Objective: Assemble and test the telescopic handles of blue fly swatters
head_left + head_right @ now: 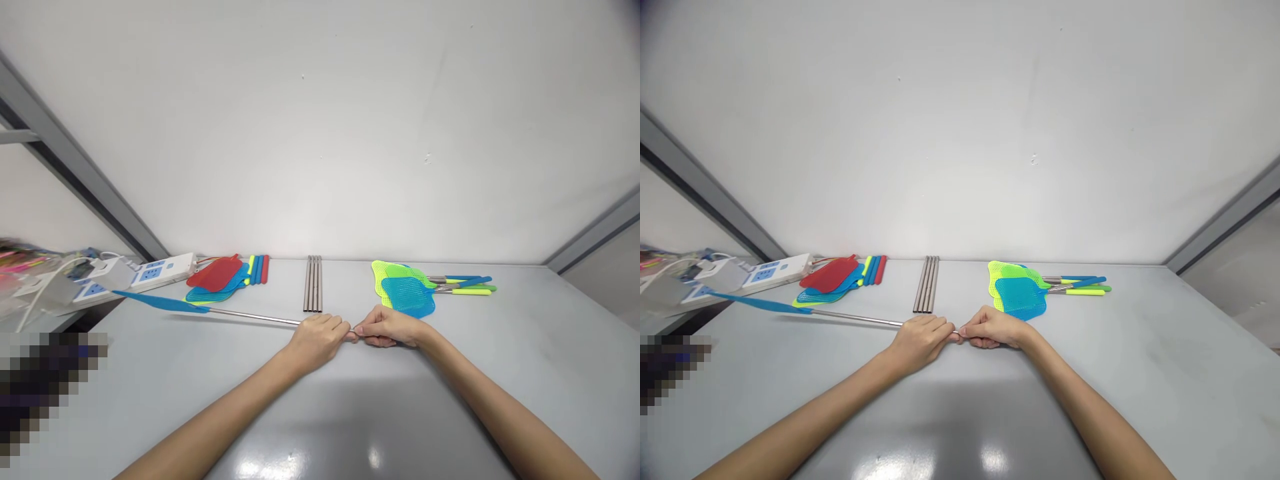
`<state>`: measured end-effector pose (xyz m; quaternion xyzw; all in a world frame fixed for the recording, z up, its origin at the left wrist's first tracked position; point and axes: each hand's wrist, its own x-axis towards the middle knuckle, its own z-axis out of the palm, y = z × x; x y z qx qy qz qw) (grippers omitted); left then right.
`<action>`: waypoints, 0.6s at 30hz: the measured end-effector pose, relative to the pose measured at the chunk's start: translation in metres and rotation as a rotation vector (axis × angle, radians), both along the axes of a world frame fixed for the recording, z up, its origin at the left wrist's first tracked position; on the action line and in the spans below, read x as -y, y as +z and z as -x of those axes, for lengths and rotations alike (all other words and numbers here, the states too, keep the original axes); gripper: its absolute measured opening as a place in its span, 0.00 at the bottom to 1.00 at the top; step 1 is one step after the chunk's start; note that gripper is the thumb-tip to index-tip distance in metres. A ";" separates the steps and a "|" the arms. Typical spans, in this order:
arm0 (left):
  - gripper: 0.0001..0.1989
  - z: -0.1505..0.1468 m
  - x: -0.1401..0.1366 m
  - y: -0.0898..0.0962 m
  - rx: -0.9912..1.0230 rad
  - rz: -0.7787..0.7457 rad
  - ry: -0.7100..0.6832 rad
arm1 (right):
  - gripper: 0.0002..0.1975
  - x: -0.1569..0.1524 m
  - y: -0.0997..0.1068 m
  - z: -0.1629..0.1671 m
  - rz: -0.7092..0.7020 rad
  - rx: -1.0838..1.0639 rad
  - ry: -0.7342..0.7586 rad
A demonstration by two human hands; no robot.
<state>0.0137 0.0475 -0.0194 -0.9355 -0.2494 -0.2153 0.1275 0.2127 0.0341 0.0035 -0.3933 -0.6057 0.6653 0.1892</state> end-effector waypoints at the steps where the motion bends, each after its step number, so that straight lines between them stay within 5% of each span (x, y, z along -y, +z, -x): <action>1: 0.14 0.000 0.000 0.000 -0.001 -0.009 -0.001 | 0.18 0.000 0.000 0.001 -0.001 0.004 -0.003; 18: 0.12 0.005 -0.002 0.000 -0.061 -0.047 -0.007 | 0.14 0.002 -0.001 0.002 0.013 0.048 -0.063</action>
